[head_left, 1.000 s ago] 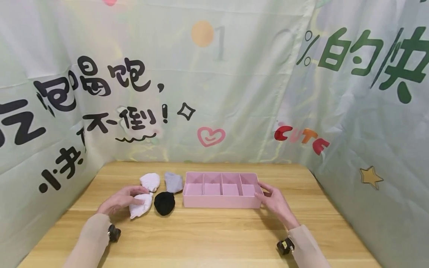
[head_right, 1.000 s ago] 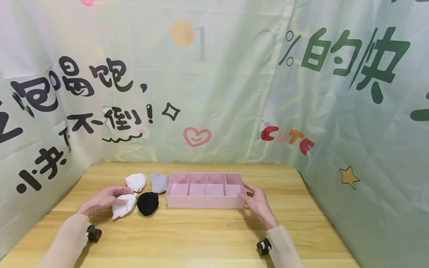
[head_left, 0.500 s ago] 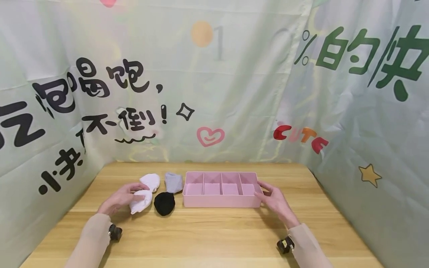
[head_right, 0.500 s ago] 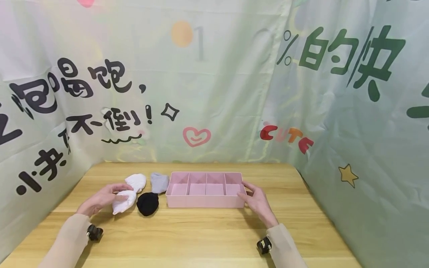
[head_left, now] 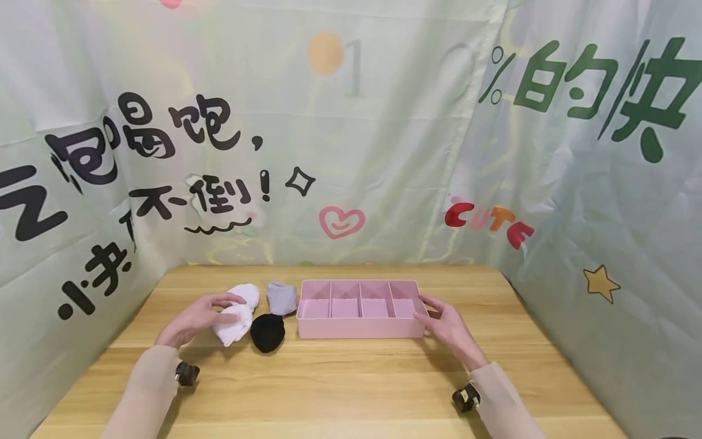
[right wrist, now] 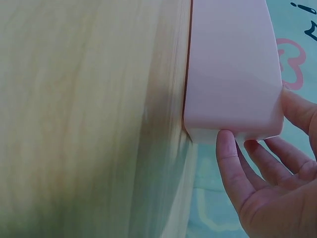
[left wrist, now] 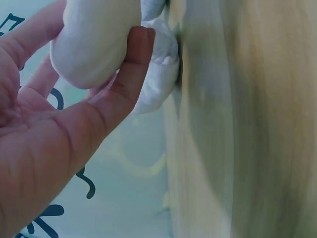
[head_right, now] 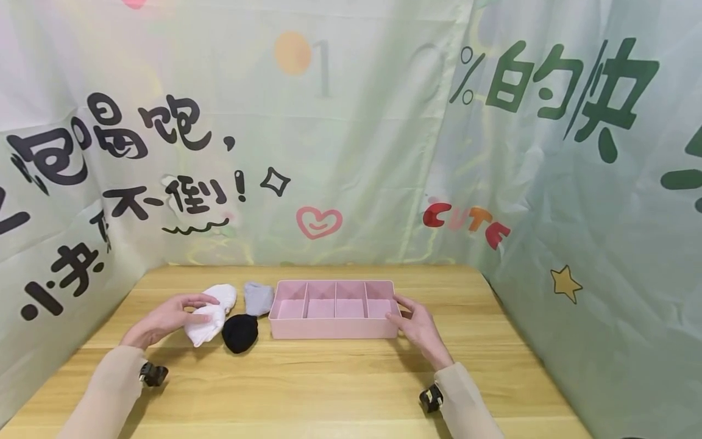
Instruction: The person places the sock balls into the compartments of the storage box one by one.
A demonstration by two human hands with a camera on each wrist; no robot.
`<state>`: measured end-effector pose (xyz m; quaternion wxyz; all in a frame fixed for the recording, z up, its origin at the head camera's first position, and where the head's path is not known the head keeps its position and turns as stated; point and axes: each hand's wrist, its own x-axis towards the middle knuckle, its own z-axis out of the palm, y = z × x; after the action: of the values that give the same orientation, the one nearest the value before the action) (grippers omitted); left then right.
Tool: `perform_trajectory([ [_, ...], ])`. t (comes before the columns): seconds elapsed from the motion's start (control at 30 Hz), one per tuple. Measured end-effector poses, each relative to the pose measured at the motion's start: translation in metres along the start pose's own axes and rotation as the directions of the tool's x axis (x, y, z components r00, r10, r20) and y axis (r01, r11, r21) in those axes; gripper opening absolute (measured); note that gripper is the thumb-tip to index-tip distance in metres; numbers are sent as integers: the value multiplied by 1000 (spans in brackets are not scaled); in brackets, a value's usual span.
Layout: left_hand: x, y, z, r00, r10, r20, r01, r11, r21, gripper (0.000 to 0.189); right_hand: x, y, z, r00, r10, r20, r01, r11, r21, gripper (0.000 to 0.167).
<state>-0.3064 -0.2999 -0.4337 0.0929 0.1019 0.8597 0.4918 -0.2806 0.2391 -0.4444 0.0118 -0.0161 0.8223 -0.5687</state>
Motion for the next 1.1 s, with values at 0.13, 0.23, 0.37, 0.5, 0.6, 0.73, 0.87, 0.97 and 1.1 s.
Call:
perform_trajectory([
  [0.13, 4, 1, 0, 1000, 9, -5, -9, 1000, -29, 46, 0, 0, 1, 1000, 0, 2, 0, 1000, -2, 60],
  [0.23, 8, 2, 2, 1000, 30, -11, -30, 996, -81, 47, -1, 1, 2, 1000, 5, 2, -5, 1000, -6, 60],
  [0.37, 13, 8, 9, 998, 51, -47, -57, 991, -122, 48, -2, 1, 3, 1000, 19, 2, -19, 1000, -8, 61],
  [0.5, 18, 13, 17, 993, 75, -95, -86, 990, -113, 49, -3, 1, 3, 1000, 25, 4, -25, 1000, -3, 61],
  [0.6, 22, 17, 23, 986, 96, -133, -111, 987, -115, 47, -3, 1, 4, 1000, 12, 5, -12, 1000, 9, 60],
  [0.73, 28, 23, 34, 980, 105, -170, -125, 986, -110, 45, -3, 2, 4, 1000, -2, 10, 2, 1000, 20, 59],
  [0.87, 32, 28, 44, 979, 109, -174, -130, 985, -115, 44, -3, 3, 4, 1000, 1, 13, -1, 1000, 19, 60],
  [0.97, 36, 30, 51, 977, 122, -174, -143, 983, -118, 44, -2, 2, 4, 1000, 7, 12, -7, 1000, 22, 60],
  [1.1, 40, 33, 58, 971, 135, -197, -163, 978, -133, 43, -1, -1, 2, 1000, 6, 10, -7, 1000, 20, 60],
])
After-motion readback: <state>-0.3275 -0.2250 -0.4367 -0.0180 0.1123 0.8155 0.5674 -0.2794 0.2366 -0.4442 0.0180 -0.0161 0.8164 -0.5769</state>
